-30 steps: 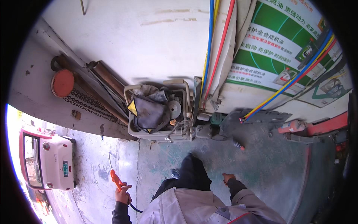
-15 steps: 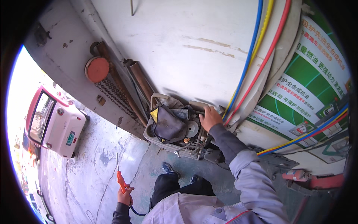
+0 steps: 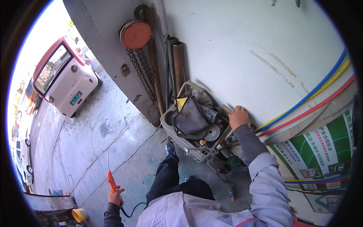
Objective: The person uses a handheld air blow gun connected to a hose to blow dust and debris off a metal cart, a plastic tray, and the concrete floor of a garage. The person then coils the hose and places it on a red lift post.
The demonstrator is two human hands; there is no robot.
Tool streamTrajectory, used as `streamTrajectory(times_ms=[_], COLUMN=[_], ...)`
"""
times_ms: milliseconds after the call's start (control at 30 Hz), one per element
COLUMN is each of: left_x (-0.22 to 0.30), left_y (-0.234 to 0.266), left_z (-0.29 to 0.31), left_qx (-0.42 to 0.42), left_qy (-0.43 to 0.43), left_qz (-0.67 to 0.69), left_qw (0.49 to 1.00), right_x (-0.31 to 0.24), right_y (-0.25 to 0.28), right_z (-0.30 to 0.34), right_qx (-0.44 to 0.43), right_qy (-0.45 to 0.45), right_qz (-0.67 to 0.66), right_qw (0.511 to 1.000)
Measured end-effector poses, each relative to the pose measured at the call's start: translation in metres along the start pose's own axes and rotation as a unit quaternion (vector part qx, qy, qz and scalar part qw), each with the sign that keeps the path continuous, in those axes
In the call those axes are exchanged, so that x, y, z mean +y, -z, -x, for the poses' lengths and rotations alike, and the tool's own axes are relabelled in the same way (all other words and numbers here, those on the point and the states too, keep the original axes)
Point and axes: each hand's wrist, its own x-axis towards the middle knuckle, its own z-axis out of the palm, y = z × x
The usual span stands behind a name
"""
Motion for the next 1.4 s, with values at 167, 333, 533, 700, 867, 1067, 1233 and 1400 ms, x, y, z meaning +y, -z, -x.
streamTrajectory(times_ms=[167, 333, 533, 700, 867, 1067, 1233, 1400], left_x=[0.015, 0.015, -0.013, -0.045, -0.073, -0.062, -0.063, -0.086], left_y=[-0.011, -0.007, 0.023, 0.07, 0.098, 0.105, 0.105, 0.108], left_z=[-0.015, -0.028, -0.036, -0.036, -0.071, -0.11, -0.133, -0.145], left_qx=[-0.032, -0.041, -0.027, 0.001, 0.007, -0.04, -0.041, -0.06], left_qy=[-0.011, -0.008, 0.028, 0.075, 0.076, 0.126, 0.108, 0.188], left_qz=[-0.048, -0.018, 0.01, 0.017, 0.036, -0.025, 0.011, 0.017], left_qw=[0.998, 0.999, 0.999, 0.997, 0.996, 0.991, 0.993, 0.98], right_x=[-0.001, -0.016, -0.03, -0.044, -0.052, -0.061, -0.066, -0.07], right_y=[0.016, 0.025, 0.027, 0.027, 0.019, 0.011, 0.013, 0.005], right_z=[-0.008, -0.02, -0.03, -0.031, -0.04, -0.047, -0.036, -0.024], right_qx=[-0.073, -0.119, -0.169, -0.2, -0.24, -0.26, -0.239, -0.148], right_qy=[-0.029, -0.051, -0.093, -0.092, -0.115, -0.188, -0.17, -0.139], right_qz=[-0.001, 0.027, 0.076, 0.147, 0.176, 0.207, 0.217, 0.196], right_qw=[0.997, 0.991, 0.978, 0.964, 0.948, 0.924, 0.931, 0.959])
